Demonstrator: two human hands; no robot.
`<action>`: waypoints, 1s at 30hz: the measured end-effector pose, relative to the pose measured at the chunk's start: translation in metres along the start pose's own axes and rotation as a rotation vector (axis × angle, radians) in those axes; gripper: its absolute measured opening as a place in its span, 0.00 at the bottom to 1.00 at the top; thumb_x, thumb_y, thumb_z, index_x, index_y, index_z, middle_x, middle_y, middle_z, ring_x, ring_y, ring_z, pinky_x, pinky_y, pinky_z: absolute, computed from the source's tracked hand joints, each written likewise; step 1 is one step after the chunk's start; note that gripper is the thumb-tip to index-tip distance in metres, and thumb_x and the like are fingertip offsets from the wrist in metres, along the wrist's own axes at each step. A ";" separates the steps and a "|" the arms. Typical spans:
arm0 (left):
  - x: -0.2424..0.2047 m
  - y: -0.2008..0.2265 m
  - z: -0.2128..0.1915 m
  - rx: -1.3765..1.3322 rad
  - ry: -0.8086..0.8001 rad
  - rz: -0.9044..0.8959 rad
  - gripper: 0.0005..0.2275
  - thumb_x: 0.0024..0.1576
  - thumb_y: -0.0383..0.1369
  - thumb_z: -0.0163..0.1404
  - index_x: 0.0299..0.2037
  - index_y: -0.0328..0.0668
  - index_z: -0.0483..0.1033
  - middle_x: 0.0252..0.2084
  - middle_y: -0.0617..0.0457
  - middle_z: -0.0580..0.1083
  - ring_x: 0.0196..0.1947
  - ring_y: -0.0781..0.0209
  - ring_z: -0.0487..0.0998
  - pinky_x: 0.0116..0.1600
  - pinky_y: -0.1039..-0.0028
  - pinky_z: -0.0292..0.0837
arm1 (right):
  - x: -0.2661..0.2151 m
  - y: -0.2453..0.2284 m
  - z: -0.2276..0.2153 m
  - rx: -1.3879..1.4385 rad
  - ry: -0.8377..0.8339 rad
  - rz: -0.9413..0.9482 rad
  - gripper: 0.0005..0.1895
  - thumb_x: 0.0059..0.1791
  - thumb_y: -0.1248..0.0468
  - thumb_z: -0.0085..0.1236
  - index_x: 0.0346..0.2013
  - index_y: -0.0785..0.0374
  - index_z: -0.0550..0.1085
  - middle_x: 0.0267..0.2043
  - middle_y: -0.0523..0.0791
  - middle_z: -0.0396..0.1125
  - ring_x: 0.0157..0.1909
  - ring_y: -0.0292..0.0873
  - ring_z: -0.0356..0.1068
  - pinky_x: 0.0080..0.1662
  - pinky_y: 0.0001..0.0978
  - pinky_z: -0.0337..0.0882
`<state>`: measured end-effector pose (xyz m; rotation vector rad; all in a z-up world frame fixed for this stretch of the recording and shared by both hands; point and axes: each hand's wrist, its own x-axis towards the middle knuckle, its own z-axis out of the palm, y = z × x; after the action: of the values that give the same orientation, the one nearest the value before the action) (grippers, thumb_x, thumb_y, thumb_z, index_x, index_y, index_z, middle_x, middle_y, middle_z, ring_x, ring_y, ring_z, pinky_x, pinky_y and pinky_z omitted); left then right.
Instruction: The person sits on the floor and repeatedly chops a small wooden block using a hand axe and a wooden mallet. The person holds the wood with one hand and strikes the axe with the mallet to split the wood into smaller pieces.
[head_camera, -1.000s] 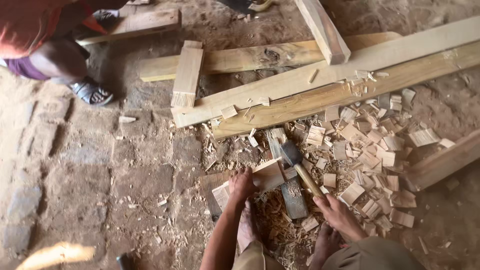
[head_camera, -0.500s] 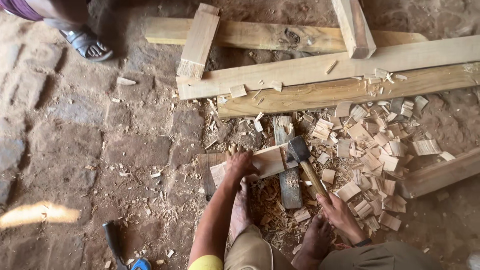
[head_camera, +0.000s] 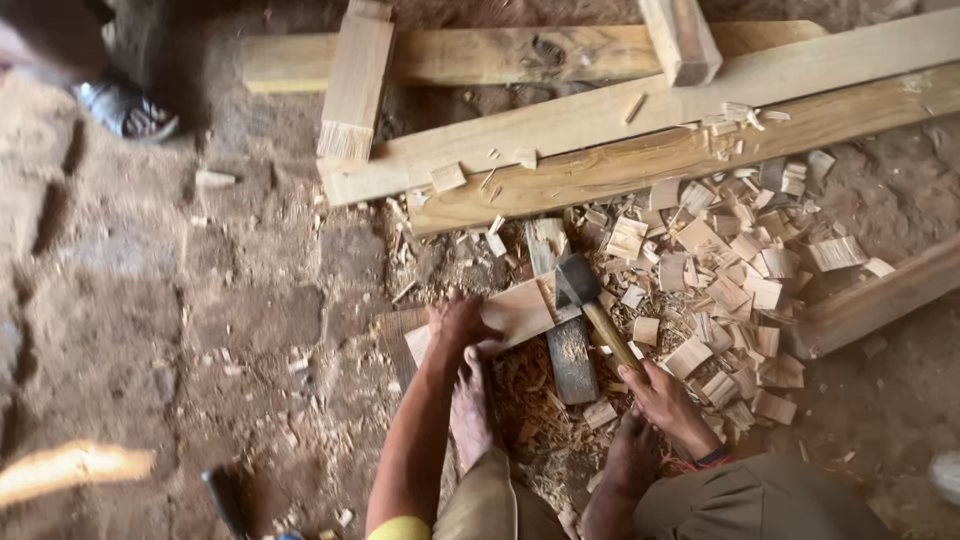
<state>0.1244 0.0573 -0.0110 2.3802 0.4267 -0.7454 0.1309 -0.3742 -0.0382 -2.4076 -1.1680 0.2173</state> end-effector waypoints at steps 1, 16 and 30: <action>0.002 0.002 -0.001 0.030 -0.022 -0.019 0.50 0.33 0.56 0.71 0.68 0.48 0.66 0.68 0.41 0.64 0.66 0.41 0.65 0.71 0.42 0.57 | 0.000 -0.002 0.000 -0.004 -0.015 0.017 0.22 0.60 0.56 0.29 0.60 0.59 0.69 0.32 0.48 0.60 0.22 0.38 0.65 0.14 0.27 0.67; -0.004 0.003 -0.010 0.094 -0.006 -0.041 0.49 0.35 0.54 0.71 0.69 0.47 0.63 0.71 0.40 0.59 0.65 0.40 0.65 0.68 0.46 0.59 | 0.010 -0.020 -0.003 0.545 -0.216 0.737 0.31 0.54 0.35 0.39 0.45 0.59 0.72 0.24 0.42 0.61 0.20 0.37 0.61 0.22 0.34 0.65; -0.012 0.012 0.026 0.166 0.100 0.033 0.39 0.40 0.49 0.73 0.57 0.41 0.65 0.49 0.45 0.71 0.48 0.51 0.71 0.59 0.48 0.63 | -0.035 -0.043 0.019 0.643 -0.138 0.817 0.25 0.58 0.45 0.47 0.46 0.66 0.73 0.25 0.48 0.64 0.21 0.43 0.64 0.23 0.37 0.70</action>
<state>0.1099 0.0303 -0.0153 2.5814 0.3792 -0.6719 0.0727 -0.3720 -0.0371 -2.1360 -0.0428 0.8684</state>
